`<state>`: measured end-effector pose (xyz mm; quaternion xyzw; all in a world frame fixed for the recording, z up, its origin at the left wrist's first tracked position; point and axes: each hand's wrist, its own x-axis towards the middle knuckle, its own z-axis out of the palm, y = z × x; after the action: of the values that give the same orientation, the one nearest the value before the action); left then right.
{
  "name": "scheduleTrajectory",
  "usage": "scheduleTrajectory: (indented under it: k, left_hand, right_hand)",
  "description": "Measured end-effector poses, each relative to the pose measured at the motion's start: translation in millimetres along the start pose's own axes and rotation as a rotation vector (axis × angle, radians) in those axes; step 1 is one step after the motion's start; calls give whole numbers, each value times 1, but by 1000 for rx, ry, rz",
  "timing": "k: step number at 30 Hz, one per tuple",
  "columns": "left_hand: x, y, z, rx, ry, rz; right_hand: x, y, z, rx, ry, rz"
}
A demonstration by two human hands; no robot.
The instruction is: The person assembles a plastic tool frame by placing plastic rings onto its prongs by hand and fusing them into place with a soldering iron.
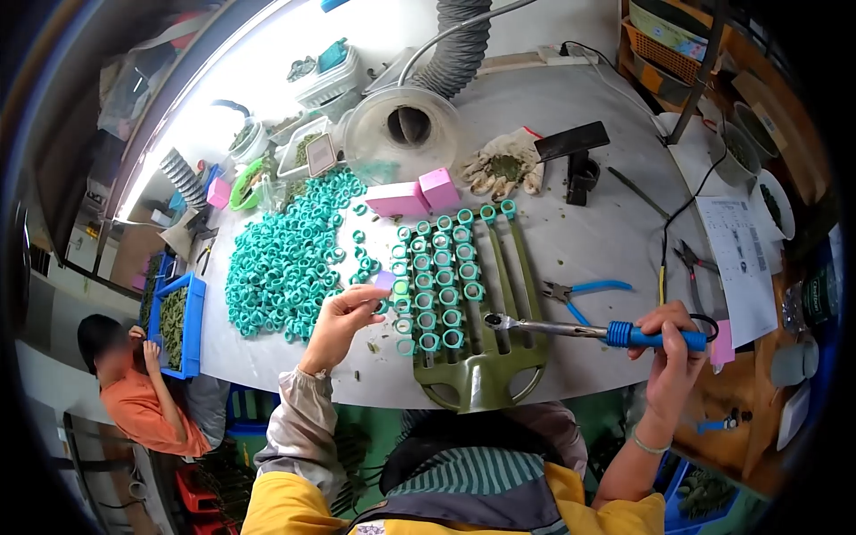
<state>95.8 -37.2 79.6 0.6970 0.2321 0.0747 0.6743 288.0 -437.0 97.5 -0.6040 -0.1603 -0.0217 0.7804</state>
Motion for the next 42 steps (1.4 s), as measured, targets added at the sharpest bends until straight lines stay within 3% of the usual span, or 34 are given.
scheduleTrajectory:
  k: [5,12,16,17,20,34,36,37,38,39,40,42]
  left_hand:
    - [-5,6,12,57,-56,3]
    - [-1,12,78,320,-134,301]
    - [7,11,99,428,-186,325]
    - [10,8,103,546,-155,494]
    - [17,-2,114,711,-119,627]
    - [26,-2,113,715,-161,661]
    - [34,2,85,551,-86,496]
    - [41,-4,63,486,68,501]
    - [53,-17,37,580,257,553]
    - [55,-15,12,679,362,454]
    - [58,-29,-18,977,442,475]
    - [51,-44,-43,1244,510,331]
  right_hand:
    - [1,-2,1,-13,-24,0]
    - [-1,2,0,-17,-66,1]
    - [0,7,-7,-16,-103,24]
    - [0,9,-7,-12,-103,31]
    - [-1,15,-3,27,-108,51]
    - [5,9,-12,36,-77,-4]
    - [5,8,-10,39,-49,-4]
    - [4,8,-10,35,-31,-6]
    - [3,7,-10,30,-10,-8]
    - [2,5,-10,27,-7,5]
    - [2,5,-9,26,-10,6]
    - [1,5,-9,22,-14,7]
